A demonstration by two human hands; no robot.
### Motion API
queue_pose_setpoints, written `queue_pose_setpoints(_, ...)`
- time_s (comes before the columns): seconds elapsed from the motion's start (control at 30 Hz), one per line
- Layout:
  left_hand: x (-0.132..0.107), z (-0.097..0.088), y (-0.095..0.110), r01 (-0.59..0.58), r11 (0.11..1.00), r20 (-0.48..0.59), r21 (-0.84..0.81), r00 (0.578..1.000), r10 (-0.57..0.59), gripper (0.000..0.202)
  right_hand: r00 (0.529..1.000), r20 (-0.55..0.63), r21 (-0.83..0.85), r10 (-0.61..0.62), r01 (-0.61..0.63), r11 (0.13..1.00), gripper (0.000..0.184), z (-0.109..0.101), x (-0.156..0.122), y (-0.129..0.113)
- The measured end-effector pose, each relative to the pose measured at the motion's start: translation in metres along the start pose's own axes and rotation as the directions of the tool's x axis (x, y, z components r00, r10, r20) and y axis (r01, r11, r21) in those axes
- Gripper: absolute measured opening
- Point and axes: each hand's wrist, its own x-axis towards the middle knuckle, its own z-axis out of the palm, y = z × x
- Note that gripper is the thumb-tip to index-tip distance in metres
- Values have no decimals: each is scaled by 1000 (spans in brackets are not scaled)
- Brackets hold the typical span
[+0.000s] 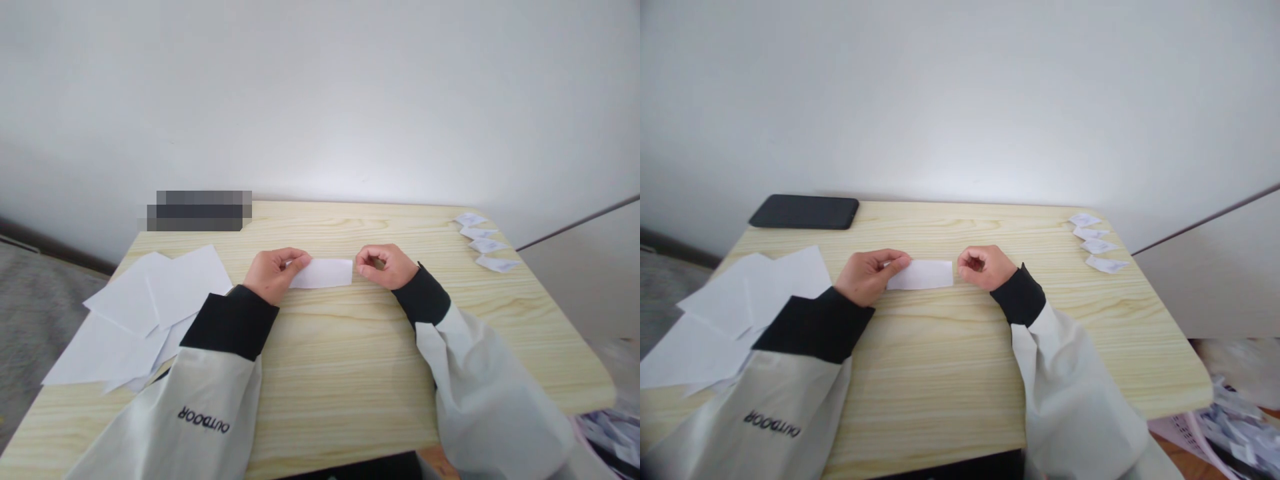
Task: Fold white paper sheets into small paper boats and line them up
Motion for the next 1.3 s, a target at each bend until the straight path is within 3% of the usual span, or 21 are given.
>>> queue_pose_setpoints(0.1, 1, -4, -2, 25, 1000, -58, -18, 998, -26, 42, 998, -55, 35, 25, -23, 999, 16, -1, -1, 5)
queue_pose_setpoints(0.27, -2, 5, 7, 4, 1000, -2, 17, 1000, -4, 36, 992, -122, 94, 39, -27, 995, 26, 11, 0, -1)
queue_pose_setpoints(0.53, -4, 19, 19, -65, 991, 13, 115, 998, 64, 29, 961, -132, -90, -242, 231, 969, 20, 34, 4, -19)
queue_pose_setpoints(0.73, -5, 17, 13, -36, 999, 7, 41, 999, 36, 26, 951, -163, -187, -263, 232, 955, 18, 20, 5, -8)
queue_pose_setpoints(0.9, -4, 13, 5, 60, 994, 12, -91, 998, -59, 24, 966, -170, -153, -194, 169, 974, 20, 3, 1, 1)
queue_pose_setpoints(0.97, -4, 12, 3, 118, 972, 30, -203, 993, -114, 24, 958, -242, -133, -153, 123, 983, 20, -2, -1, 4)
queue_pose_setpoints(1.07, -4, 11, 2, 140, 955, 50, -262, 990, -132, 27, 972, -194, -116, -130, 109, 987, 20, -3, -2, 4)
queue_pose_setpoints(1.2, -4, 13, 7, 71, 982, 25, -173, 997, -67, 36, 985, -95, -80, -146, 138, 987, 20, 12, 0, -4)
queue_pose_setpoints(1.3, -4, 17, 11, -43, 999, 72, 18, 997, 41, 37, 984, -92, -81, -154, 147, 986, 20, 23, 3, -10)
